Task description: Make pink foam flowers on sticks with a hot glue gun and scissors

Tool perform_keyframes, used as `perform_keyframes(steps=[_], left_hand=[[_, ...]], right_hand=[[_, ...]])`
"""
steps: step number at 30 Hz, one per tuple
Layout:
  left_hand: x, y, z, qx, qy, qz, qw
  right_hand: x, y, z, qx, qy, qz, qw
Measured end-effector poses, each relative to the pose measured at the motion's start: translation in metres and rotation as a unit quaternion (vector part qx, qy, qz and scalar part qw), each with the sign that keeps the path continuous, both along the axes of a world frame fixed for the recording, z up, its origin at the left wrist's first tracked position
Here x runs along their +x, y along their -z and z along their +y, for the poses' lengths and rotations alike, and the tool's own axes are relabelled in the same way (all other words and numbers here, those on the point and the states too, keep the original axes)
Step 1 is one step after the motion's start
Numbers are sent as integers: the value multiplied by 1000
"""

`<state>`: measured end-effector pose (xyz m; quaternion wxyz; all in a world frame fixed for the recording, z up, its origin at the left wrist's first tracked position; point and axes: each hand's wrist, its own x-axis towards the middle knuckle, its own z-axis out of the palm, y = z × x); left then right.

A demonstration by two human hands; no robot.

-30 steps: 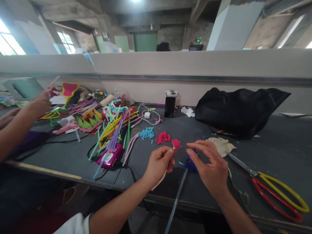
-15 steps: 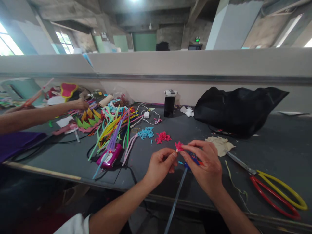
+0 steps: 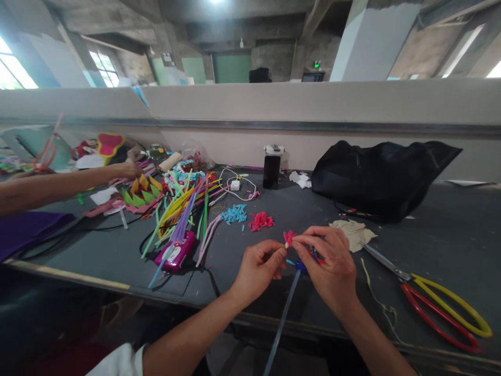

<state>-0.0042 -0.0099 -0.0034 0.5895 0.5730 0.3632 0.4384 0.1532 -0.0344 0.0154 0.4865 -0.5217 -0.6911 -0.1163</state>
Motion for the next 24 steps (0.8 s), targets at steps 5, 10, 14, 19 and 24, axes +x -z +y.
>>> perform_keyframes(steps=[5,10,14,19,24], left_hand=[[-2,2,6,5,-12,-6,1000],[-12,-6,17,-19,-76,-78,994],[-20,-14,24,-64,-97,-146,982],[-25,-13,32,-71,-99,-202,972],[-29,-12,38,-79,-119,-231,962]], right_hand=[[2,0,-1,2,-8,24,1000],[12,12,9,-27,4,83,996],[15,28,33,-163,7,48,985],[-2,39,77,-260,-9,-38,965],[-19,39,113,-317,5,-114,941]])
